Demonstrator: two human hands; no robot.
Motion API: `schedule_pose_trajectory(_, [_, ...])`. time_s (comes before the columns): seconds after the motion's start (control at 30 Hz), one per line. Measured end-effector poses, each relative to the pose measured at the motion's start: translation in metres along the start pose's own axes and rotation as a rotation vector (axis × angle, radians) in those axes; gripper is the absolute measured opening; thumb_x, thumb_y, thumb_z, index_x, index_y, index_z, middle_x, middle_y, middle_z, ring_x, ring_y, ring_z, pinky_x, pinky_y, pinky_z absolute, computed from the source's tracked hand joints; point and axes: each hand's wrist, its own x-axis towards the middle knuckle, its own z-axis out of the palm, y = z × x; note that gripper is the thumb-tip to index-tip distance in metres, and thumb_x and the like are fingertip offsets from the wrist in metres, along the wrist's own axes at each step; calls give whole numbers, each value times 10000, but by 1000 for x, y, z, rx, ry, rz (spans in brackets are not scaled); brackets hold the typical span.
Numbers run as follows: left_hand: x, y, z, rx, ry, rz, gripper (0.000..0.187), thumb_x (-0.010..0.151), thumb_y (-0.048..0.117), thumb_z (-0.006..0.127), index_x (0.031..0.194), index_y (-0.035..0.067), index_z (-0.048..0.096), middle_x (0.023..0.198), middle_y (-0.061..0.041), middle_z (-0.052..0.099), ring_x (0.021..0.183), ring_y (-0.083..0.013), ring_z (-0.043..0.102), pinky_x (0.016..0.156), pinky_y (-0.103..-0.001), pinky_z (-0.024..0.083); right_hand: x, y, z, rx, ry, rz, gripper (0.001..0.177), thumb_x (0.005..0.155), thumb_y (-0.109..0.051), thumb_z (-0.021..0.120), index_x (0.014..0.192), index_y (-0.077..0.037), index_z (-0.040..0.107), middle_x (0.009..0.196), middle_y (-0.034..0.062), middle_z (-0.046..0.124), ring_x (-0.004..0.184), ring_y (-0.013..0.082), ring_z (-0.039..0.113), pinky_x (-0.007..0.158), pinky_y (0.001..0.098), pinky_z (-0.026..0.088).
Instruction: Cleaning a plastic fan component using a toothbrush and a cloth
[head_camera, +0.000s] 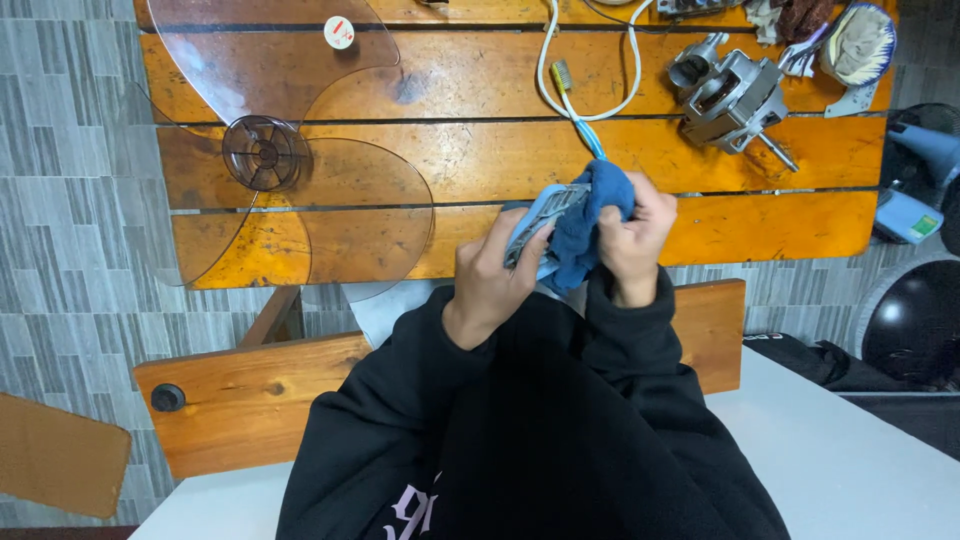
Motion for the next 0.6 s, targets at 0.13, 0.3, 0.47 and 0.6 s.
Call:
schedule_pose_trajectory(0.13, [-1, -7, 1, 123, 47, 48, 128, 925, 207, 765, 1017, 136, 713, 621, -94, 693, 595, -295, 728, 506, -338, 563, -6, 3, 12, -83, 54, -26, 205, 961, -209, 640, 865, -33, 684, 629, 83, 567, 630, 117, 512, 550, 292, 457])
schedule_pose_trajectory(0.3, [5, -9, -1, 106, 25, 78, 114, 927, 189, 767, 989, 116, 706, 598, -85, 680, 544, -276, 716, 494, -317, 566, -8, 11, 2, 94, -56, 194, 187, 848, -44, 616, 1010, -38, 707, 773, 42, 648, 789, 104, 540, 724, 300, 530])
schedule_pose_trajectory(0.47, [-1, -10, 5, 135, 43, 74, 127, 917, 202, 772, 995, 124, 711, 603, -99, 672, 565, -301, 715, 486, -349, 555, -11, 19, -7, -46, -74, 109, 328, 787, 79, 590, 1076, -1, 722, 781, 89, 614, 777, 161, 565, 708, 348, 519])
schedule_pose_trajectory(0.6, [-10, -7, 10, 180, 58, 80, 143, 934, 205, 753, 1030, 109, 708, 586, -100, 643, 551, -294, 707, 497, -348, 556, -11, 18, -6, -235, 3, -109, 320, 845, 31, 592, 1136, 54, 724, 757, 172, 598, 703, 231, 593, 643, 392, 507])
